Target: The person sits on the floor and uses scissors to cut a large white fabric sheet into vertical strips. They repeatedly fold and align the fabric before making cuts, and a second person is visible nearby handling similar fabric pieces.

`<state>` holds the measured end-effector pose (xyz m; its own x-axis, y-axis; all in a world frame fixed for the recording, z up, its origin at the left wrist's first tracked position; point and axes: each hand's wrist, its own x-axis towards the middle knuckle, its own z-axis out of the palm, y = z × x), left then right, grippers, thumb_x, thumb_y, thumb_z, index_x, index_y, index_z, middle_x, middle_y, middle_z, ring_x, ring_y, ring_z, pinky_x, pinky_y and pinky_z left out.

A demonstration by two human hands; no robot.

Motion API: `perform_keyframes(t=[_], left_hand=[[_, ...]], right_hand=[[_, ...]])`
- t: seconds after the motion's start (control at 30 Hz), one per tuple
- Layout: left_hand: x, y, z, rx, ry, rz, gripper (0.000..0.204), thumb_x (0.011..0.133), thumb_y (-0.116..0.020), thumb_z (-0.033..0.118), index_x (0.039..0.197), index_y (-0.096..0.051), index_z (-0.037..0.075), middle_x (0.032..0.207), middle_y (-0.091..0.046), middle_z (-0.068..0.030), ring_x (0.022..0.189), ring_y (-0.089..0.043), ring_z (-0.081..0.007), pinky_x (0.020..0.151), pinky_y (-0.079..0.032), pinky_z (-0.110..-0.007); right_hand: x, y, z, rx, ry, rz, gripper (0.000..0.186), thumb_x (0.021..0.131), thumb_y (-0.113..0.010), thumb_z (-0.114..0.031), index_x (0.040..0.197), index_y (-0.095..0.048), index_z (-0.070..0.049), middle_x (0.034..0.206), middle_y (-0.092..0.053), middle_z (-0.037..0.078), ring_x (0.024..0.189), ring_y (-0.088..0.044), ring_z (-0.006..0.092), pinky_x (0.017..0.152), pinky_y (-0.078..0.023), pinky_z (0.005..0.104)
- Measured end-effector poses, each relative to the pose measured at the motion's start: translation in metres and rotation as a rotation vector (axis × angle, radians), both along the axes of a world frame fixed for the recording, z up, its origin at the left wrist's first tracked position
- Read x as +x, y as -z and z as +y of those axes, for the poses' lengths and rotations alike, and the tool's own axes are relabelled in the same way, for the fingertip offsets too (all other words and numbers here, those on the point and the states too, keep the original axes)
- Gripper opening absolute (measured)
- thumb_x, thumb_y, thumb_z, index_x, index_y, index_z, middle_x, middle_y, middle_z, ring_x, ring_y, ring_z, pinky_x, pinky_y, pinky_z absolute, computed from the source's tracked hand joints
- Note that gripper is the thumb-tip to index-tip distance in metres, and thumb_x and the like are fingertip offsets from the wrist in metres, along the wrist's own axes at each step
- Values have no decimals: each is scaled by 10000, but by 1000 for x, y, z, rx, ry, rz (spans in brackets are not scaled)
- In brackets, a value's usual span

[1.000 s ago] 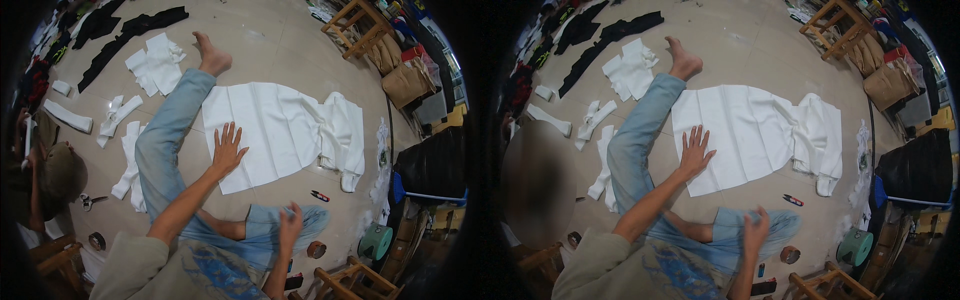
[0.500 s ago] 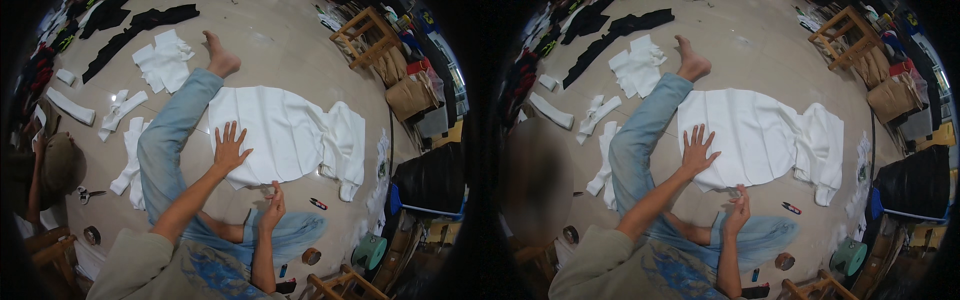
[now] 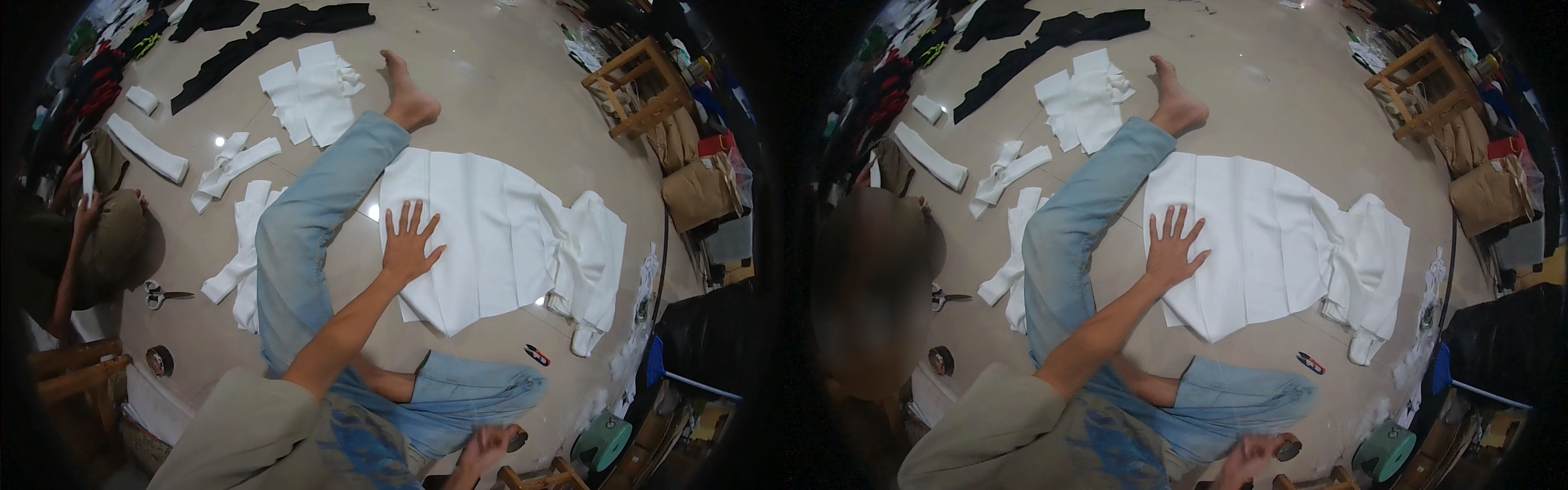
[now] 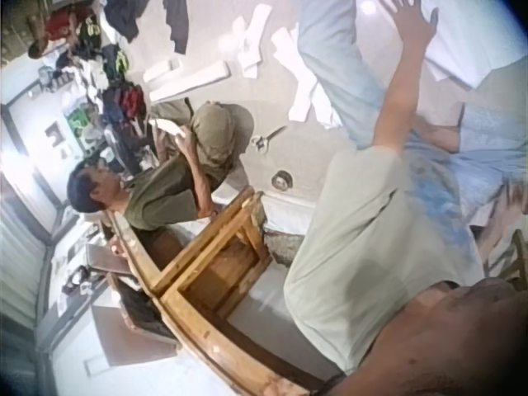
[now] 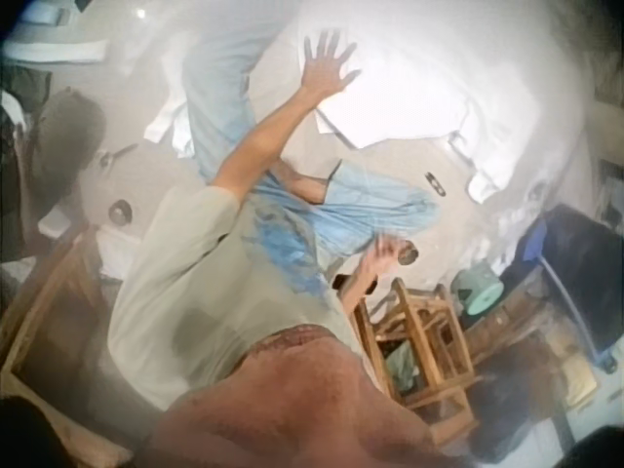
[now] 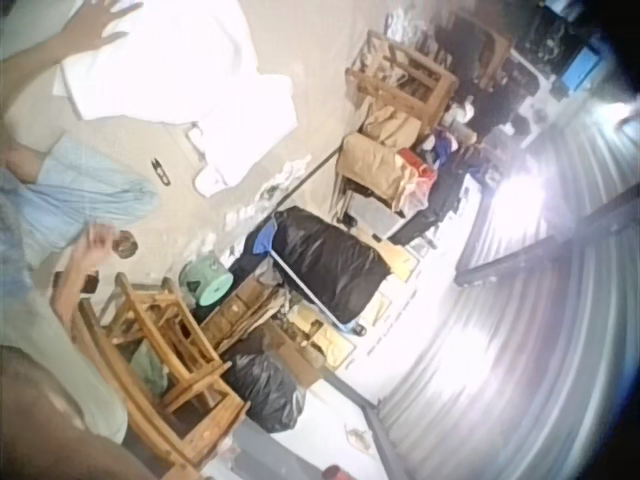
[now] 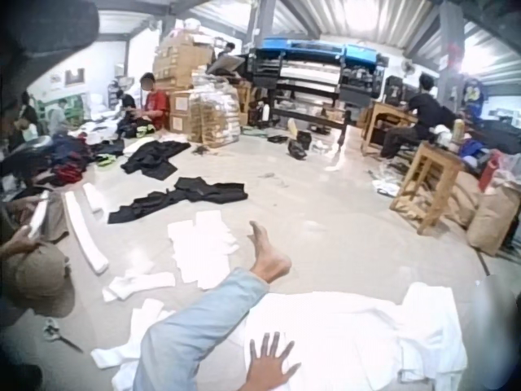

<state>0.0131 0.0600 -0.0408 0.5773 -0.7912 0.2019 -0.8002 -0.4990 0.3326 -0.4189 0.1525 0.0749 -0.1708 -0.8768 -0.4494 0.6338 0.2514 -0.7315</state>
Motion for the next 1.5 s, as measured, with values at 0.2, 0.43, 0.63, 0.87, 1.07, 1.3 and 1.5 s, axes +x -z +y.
perform_keyframes(t=[0.2,0.43,0.63,0.87,1.07,1.3,1.5], left_hand=[[8,9,-15,-30,-9,-48,677,952,-461,581,1513,-391,210,1602,-207,-208,1486,-116,-413,1141,-23,-673],[-20,-38,17,-219,185,268,640,990,-532,352,1505,-333,28,1579,-219,-253,1471,-137,-450,1165,-70,-627],[-28,-36,119,-142,99,434,502,963,-501,101,1451,-419,16,1556,-286,-249,1458,-216,-434,1175,-132,-586],[-38,-34,84,-337,105,374,496,932,-453,27,1427,-441,14,1544,-304,-253,1465,-207,-412,1203,-87,-516],[-30,-26,92,-196,39,314,550,920,-471,36,1464,-394,20,1578,-244,-225,1476,-146,-426,1186,-60,-576],[-29,-19,93,-187,-56,227,644,910,-511,71,1517,-296,45,1594,-214,-209,1488,-117,-410,1181,-47,-587],[-18,-2,99,-279,7,163,635,913,-508,101,1506,-298,14,1580,-227,-242,1486,-131,-406,1186,-54,-561]], right_hand=[[-137,-90,26,-34,240,95,255,987,-568,-321,854,-666,-126,486,-235,-37,478,-304,127,1151,-91,671],[74,-66,-71,-62,-660,377,314,1027,-495,-315,808,-512,-90,686,-456,-7,594,-418,115,577,-393,287],[111,-109,-154,-381,-1234,536,307,1029,-486,-286,912,-603,-27,809,-650,92,763,-619,194,817,-491,340],[-172,-38,-304,25,-467,1348,321,956,-581,-259,1024,-620,53,1010,-696,184,915,-686,221,899,-497,329],[-280,-48,-295,-134,-29,1979,363,827,-731,-294,919,-665,51,827,-697,164,852,-679,287,823,-506,398],[-313,-95,-285,249,224,2016,356,841,-708,-295,949,-698,44,954,-693,232,951,-645,348,868,-468,421],[-257,-130,-286,-19,247,1897,399,943,-618,-330,1023,-673,57,988,-691,237,956,-647,380,860,-473,432]])
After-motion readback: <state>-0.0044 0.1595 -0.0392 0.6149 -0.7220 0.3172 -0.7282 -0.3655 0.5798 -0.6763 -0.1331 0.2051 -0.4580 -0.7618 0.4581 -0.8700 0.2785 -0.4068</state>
